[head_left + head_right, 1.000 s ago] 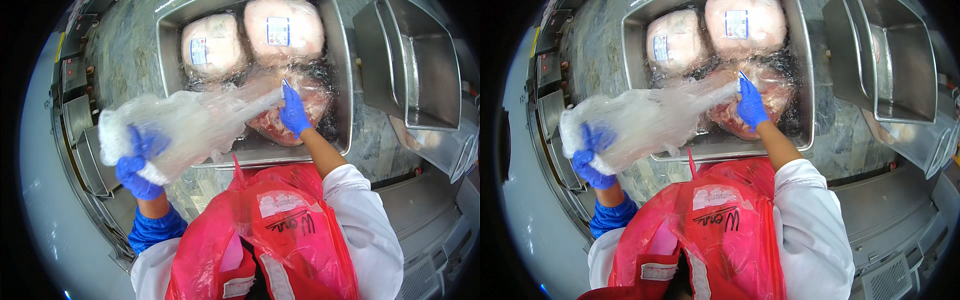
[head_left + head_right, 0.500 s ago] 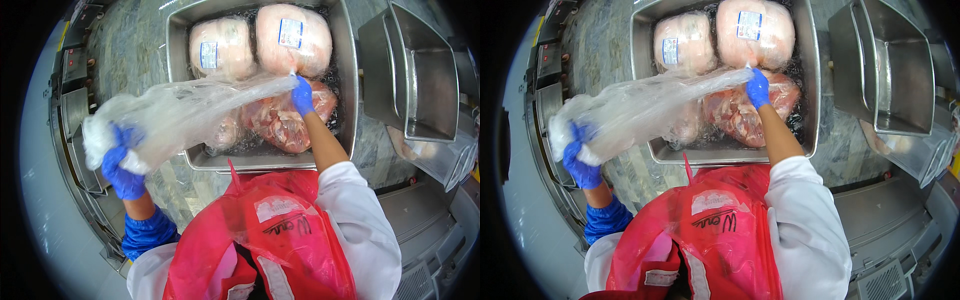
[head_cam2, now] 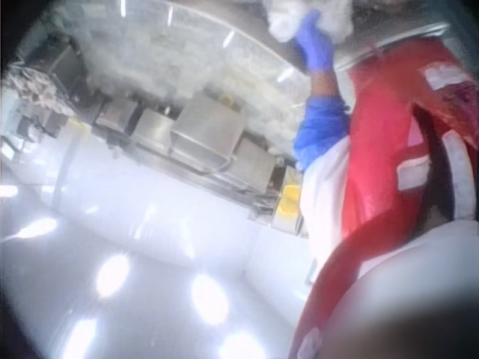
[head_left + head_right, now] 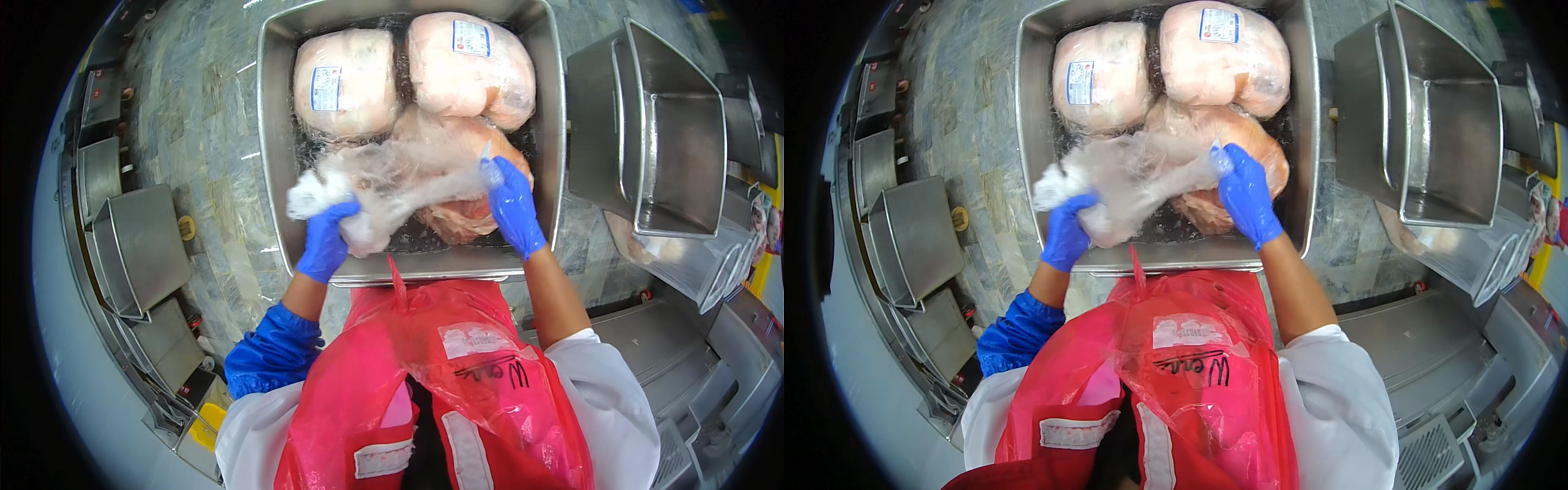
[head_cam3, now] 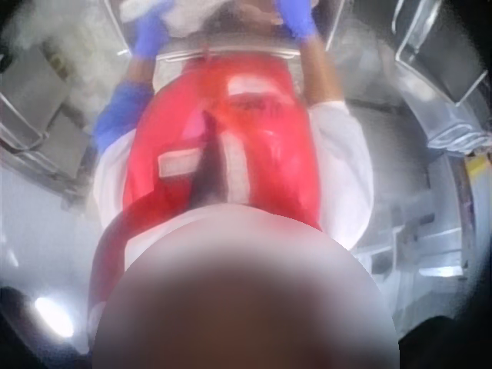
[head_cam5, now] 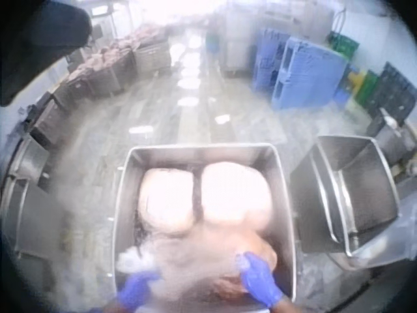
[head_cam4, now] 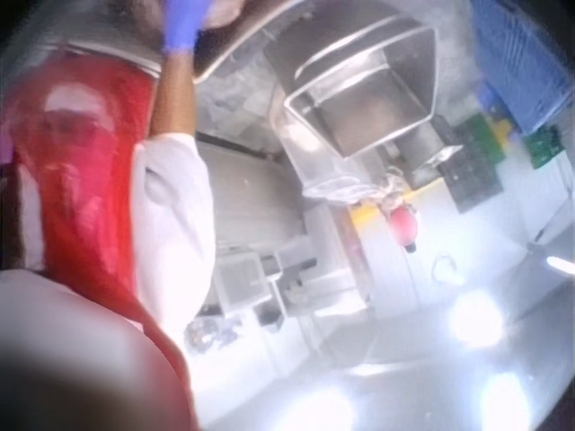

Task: The person unwraps a large piece of raw meat from plastic packaging in a sink and uses a knife to trim fat and separate sections of the meat. The trimmed pieces are placed into a metal tray.

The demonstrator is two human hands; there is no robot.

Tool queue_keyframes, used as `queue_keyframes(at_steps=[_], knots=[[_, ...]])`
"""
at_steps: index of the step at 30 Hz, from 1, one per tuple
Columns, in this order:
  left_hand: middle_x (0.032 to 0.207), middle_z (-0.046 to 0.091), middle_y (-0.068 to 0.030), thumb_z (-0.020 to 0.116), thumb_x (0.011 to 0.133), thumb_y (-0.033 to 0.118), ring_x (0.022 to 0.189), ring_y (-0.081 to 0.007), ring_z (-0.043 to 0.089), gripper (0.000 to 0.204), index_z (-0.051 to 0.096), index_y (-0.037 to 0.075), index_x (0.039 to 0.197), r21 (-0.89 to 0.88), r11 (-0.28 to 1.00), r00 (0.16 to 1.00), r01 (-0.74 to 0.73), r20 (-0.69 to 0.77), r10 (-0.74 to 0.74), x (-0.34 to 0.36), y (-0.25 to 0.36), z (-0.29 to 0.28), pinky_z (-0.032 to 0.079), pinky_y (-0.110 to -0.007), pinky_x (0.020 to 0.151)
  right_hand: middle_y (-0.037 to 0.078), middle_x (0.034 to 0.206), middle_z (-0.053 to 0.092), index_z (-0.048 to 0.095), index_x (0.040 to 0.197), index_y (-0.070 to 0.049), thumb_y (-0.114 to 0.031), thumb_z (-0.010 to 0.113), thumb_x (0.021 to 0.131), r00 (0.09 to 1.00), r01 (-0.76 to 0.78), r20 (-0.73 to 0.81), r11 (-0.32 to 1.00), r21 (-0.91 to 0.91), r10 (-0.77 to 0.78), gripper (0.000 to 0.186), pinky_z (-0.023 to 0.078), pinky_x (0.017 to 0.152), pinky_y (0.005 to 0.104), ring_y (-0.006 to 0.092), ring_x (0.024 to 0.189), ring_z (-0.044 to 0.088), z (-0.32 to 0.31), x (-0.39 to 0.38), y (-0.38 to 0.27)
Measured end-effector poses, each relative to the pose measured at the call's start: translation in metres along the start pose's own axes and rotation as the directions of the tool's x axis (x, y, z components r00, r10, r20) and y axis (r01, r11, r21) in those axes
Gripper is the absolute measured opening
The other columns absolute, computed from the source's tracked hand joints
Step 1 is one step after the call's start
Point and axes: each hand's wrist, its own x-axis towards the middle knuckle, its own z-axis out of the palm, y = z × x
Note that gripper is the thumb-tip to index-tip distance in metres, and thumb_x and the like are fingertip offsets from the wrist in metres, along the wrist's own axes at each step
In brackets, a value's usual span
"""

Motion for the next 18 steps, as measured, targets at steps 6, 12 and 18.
queue_keyframes(at_steps=[6,12,18], knots=[[0.093,0.059,-0.0068,0.060,0.077,0.008,0.085,-0.0191,0.059,0.027,0.055,0.001,0.102,0.020,0.948,0.932,0.317,0.180,-0.315,0.004,-0.055,0.057,0.048,-0.032,0.077,0.001,0.073,0.051,0.056,0.090,0.000,-0.022,0.047,0.089,0.920,-0.322,0.269,0.941,0.107,0.285,0.024,0.039,0.058,0.0274,0.0105,0.066,0.045,-0.016,-0.048,-0.027],[0.112,0.053,-0.0070,0.056,0.083,0.017,0.103,-0.0166,0.050,0.041,0.047,-0.001,0.119,0.034,0.985,0.890,0.170,0.424,-0.168,-0.013,-0.103,0.053,0.041,-0.031,0.089,0.000,0.073,0.050,0.054,0.089,-0.003,-0.024,0.046,0.088,0.822,-0.497,0.429,0.839,0.222,0.374,0.023,0.038,0.057,0.0241,0.0081,0.065,0.043,0.000,-0.077,-0.007],[0.114,0.052,-0.0097,0.060,0.079,0.023,0.105,-0.0175,0.047,0.052,0.043,-0.001,0.123,0.466,0.882,0.868,-0.065,0.463,-0.181,-0.040,-0.050,0.051,0.037,-0.031,0.091,0.006,0.081,0.055,0.056,0.102,0.003,-0.012,0.044,0.079,0.851,-0.382,0.437,0.914,0.139,0.290,0.029,0.043,0.060,0.0275,0.0120,0.068,0.050,0.034,-0.057,0.018]])
